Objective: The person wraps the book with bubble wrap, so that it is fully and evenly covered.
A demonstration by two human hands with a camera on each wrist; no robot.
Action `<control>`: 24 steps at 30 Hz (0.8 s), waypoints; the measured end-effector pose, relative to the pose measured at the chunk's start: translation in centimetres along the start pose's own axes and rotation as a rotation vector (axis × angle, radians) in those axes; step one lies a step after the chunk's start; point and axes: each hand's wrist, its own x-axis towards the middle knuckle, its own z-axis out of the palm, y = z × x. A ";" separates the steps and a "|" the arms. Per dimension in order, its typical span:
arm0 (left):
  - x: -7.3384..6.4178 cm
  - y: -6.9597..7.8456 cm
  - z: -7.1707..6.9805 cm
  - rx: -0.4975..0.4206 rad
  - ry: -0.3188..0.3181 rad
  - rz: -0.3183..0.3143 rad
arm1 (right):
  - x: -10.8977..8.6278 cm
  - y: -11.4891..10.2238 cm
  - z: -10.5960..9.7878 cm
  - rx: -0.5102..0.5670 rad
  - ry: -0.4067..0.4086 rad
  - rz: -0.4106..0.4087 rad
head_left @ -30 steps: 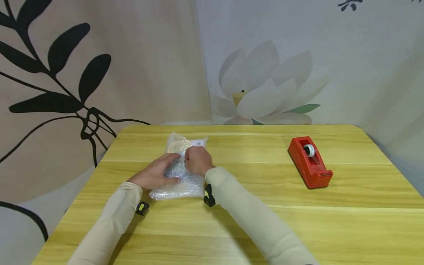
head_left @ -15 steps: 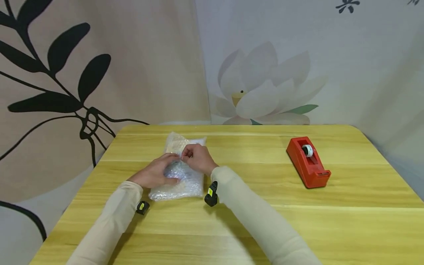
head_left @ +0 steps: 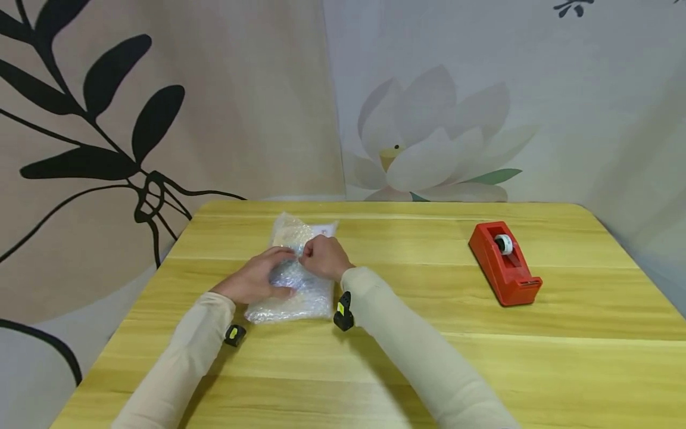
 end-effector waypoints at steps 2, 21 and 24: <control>0.0 0.1 0.0 -0.006 0.002 -0.002 | 0.2 0.0 0.1 -0.038 0.002 0.013; 0.1 0.5 -0.2 0.035 -0.040 0.059 | 0.8 -1.6 0.6 -0.270 0.012 0.199; 0.1 0.6 -0.2 0.036 -0.060 0.053 | 0.9 -1.0 0.4 -0.168 0.015 0.228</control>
